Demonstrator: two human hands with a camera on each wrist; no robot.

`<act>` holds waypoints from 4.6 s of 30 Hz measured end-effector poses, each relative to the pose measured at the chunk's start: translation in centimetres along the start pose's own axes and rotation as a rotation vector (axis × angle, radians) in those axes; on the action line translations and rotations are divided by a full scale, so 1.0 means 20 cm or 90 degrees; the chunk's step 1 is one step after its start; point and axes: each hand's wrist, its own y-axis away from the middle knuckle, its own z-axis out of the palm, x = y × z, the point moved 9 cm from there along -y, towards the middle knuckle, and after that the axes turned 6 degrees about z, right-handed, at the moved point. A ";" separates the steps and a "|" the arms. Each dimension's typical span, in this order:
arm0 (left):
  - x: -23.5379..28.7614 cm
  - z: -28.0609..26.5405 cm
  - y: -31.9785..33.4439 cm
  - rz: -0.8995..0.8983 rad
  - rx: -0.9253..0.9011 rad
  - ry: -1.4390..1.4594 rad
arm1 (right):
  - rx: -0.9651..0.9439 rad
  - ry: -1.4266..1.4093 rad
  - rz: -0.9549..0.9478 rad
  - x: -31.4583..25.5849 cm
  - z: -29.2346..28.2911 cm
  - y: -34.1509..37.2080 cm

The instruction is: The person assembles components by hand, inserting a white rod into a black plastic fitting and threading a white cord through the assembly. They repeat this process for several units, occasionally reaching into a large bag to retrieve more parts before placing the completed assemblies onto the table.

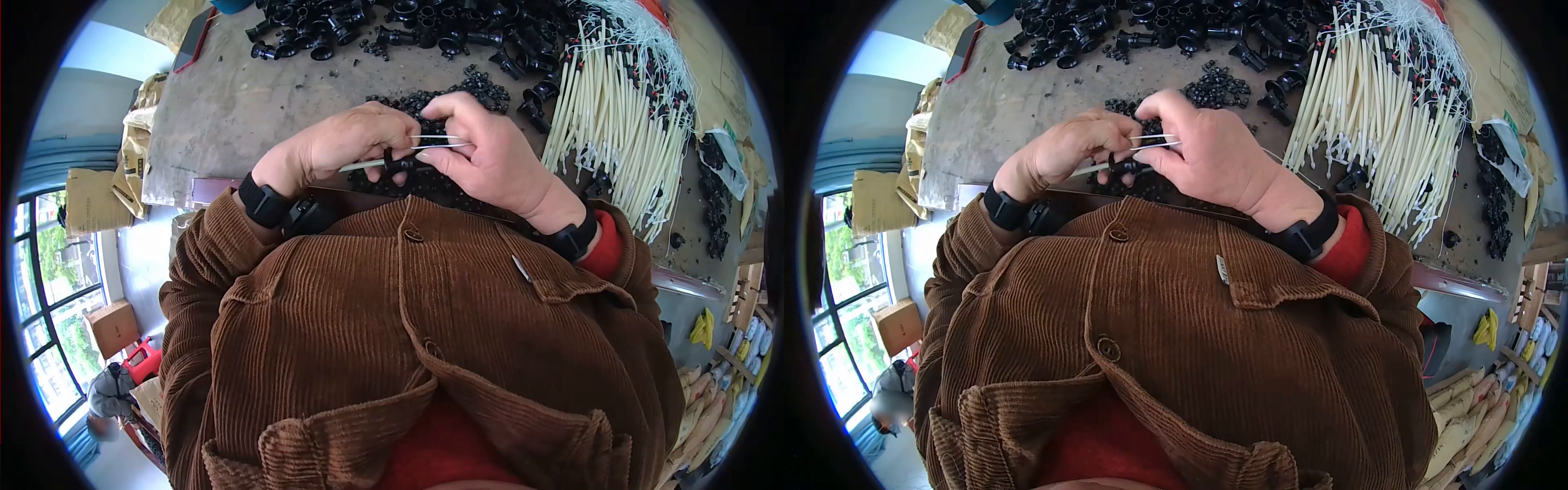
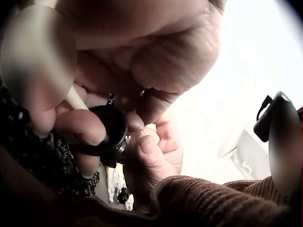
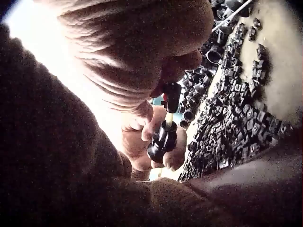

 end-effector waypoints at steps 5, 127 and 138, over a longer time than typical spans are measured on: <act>-0.03 0.01 0.03 -0.066 -0.025 0.071 | 0.074 -0.044 -0.072 0.00 -0.03 0.03; 0.40 0.10 0.07 0.458 0.121 -0.569 | 0.048 -0.388 0.204 0.25 0.05 -0.01; 0.35 0.03 0.05 0.283 0.212 -0.446 | 0.052 -0.493 0.245 0.24 0.04 0.01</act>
